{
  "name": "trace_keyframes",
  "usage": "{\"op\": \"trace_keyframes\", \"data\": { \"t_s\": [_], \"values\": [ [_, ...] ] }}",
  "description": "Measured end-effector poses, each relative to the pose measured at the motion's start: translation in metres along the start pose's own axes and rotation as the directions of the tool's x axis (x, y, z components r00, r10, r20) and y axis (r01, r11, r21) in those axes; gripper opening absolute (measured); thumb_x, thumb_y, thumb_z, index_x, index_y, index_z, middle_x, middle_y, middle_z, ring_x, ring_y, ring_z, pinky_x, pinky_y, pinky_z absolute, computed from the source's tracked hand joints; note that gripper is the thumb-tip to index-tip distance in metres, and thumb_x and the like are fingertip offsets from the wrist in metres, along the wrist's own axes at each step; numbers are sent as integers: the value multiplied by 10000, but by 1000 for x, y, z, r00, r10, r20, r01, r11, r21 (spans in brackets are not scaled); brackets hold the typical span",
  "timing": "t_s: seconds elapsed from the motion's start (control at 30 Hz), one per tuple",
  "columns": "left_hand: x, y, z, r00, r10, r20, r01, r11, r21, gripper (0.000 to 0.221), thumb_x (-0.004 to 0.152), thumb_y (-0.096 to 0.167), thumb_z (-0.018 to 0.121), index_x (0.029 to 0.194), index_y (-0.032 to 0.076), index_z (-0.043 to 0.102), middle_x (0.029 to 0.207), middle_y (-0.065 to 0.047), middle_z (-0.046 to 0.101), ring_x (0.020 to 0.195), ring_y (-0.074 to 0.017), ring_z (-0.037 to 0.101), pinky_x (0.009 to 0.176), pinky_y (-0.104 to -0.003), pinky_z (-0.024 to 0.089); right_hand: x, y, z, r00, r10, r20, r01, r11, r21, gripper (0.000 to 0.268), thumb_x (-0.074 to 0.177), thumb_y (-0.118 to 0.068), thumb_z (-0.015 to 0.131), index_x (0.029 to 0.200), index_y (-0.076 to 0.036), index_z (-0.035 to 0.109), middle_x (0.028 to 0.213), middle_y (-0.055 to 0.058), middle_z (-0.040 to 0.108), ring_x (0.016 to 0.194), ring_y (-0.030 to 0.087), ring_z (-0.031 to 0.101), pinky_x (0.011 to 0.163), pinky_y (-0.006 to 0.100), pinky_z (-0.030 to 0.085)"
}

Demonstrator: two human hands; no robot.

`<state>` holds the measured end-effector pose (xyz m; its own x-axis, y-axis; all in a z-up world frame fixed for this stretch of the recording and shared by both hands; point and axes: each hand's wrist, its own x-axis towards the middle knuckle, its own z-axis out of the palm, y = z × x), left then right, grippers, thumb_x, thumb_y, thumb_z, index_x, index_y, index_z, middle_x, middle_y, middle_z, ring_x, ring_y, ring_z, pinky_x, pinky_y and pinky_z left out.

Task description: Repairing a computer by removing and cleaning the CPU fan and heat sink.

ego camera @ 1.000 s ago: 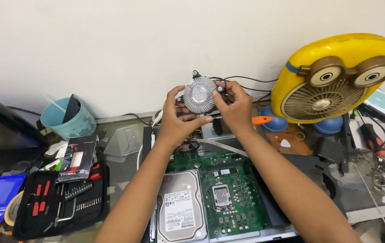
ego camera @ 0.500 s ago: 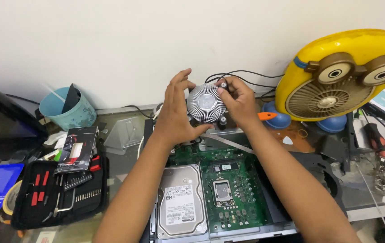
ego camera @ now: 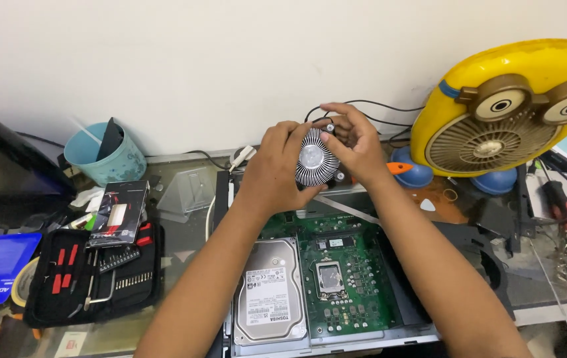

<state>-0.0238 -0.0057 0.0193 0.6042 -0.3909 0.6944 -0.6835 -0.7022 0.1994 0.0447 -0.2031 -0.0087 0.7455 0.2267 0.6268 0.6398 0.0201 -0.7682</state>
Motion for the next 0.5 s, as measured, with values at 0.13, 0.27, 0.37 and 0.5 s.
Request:
{"op": "trace_keyframes", "data": {
  "t_s": [0.13, 0.27, 0.37, 0.5],
  "values": [
    [1, 0, -2, 999, 24, -34, -21, 996, 82, 963, 630, 353, 954, 1403, -8, 508, 1221, -215, 584, 1155, -376, 610, 1012, -459, 546, 2, -9, 4, 976, -197, -90, 155, 926, -344, 570, 874, -244, 851, 1352, -112, 571, 1266, 86, 691, 1252, 231, 614, 1108, 406, 412],
    [2, -2, 0, 996, 17, -82, -12, 998, 64, 945, 639, 288, 959, 1404, -18, 498, 1239, -242, 573, 1174, -409, 584, 1061, -509, 495, 3, -18, 5, 921, -372, -119, 278, 837, -471, 383, 888, -240, 869, 1157, -81, 646, 1062, 80, 654, 992, 271, 650, 895, 389, 524],
    [0, -5, 4, 996, 45, -71, -39, 996, 79, 954, 641, 298, 955, 1410, -18, 487, 1251, -240, 580, 1195, -404, 578, 1085, -504, 470, 2, -15, 10, 924, -376, -71, 313, 850, -425, 284, 887, -125, 852, 1145, -82, 742, 1040, 77, 702, 957, 261, 703, 836, 348, 584],
    [-1, -7, 10, 997, 70, -45, -66, 995, 74, 946, 620, 266, 959, 1394, -28, 500, 1251, -248, 594, 1204, -413, 582, 1102, -509, 453, 2, -7, 9, 922, -385, -42, 316, 810, -495, 179, 915, -127, 822, 1092, -143, 799, 967, 16, 784, 902, 236, 752, 804, 321, 585]
  ]
}}
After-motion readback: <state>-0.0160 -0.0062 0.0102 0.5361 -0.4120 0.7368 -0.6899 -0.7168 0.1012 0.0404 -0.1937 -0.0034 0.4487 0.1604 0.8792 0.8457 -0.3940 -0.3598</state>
